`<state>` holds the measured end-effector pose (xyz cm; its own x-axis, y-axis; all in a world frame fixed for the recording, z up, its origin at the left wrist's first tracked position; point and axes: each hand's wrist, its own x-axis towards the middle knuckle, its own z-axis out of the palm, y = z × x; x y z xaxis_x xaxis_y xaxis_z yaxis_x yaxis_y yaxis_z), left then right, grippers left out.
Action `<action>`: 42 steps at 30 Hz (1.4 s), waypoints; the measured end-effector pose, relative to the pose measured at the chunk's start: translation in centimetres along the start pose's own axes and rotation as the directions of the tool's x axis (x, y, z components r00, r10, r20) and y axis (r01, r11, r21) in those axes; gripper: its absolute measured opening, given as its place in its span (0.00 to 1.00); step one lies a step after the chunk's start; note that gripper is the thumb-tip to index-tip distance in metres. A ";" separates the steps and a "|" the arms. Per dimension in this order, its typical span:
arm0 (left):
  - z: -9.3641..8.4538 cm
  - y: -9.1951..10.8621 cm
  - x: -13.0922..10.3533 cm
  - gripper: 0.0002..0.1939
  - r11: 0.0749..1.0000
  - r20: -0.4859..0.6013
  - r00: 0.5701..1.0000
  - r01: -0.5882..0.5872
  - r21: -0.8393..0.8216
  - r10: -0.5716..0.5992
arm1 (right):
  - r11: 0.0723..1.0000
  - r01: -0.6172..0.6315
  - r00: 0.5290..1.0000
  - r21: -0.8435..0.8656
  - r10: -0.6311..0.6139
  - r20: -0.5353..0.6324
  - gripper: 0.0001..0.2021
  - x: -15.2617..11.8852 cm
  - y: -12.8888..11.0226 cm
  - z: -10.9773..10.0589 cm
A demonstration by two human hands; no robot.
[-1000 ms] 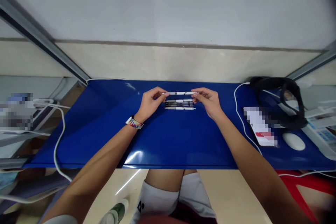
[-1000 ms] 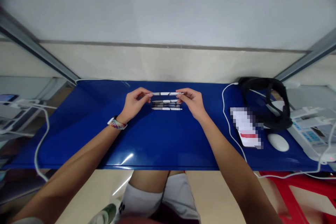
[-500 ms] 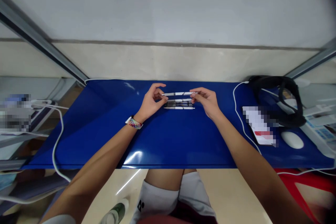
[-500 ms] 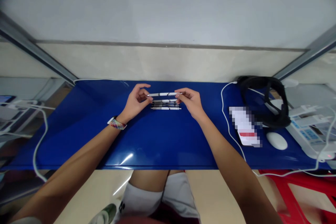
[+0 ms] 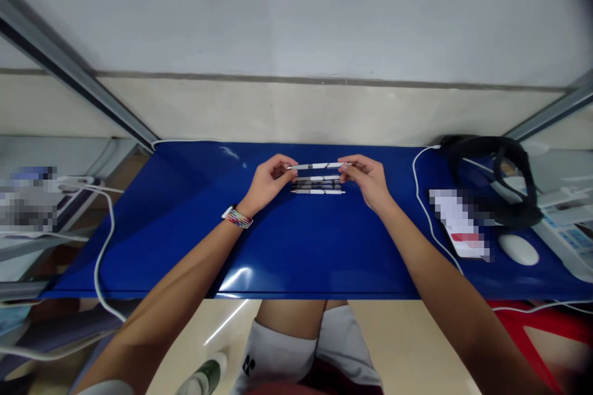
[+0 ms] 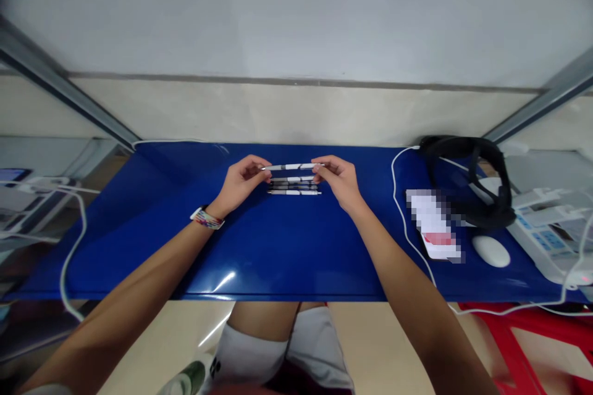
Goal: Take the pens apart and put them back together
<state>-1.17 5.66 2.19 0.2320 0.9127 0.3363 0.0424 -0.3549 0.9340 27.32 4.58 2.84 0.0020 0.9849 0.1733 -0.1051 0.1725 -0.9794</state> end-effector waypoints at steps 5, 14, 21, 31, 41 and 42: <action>-0.3 -0.2 0.2 0.14 1.000 -0.082 0.997 0.016 0.012 -0.015 | 0.997 -0.027 0.999 0.073 0.028 -0.021 0.15 0.0 -0.4 -0.2; -0.6 -0.5 0.4 0.14 1.000 -0.166 0.986 0.004 0.006 -0.003 | 0.994 -0.030 0.998 0.110 0.036 -0.058 0.12 0.3 -0.3 -0.8; -0.7 -0.2 0.4 0.14 1.000 -0.189 0.982 0.008 -0.008 -0.010 | 0.996 -0.015 0.995 0.090 0.024 -0.092 0.10 0.4 -0.3 -1.0; -0.8 -0.4 0.5 0.14 0.997 -0.197 0.979 0.032 -0.065 -0.044 | 0.999 0.044 0.988 -0.022 -0.046 -0.146 0.12 0.6 -0.2 -1.1; -0.9 -0.7 0.7 0.16 0.997 -0.204 0.978 0.030 -0.066 -0.043 | 0.997 0.048 0.985 -0.066 -0.058 -0.164 0.11 0.6 0.0 -1.5; -0.9 -0.7 0.7 0.16 0.998 -0.209 0.977 0.028 -0.062 -0.041 | 0.997 0.046 0.984 -0.068 -0.057 -0.170 0.11 0.6 -0.1 -1.6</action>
<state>-1.92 6.71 1.87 0.0219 0.9485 0.3160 -0.0114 -0.3159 0.9487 28.88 5.22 2.85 0.1775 0.9617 0.2090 -0.0368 0.2187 -0.9751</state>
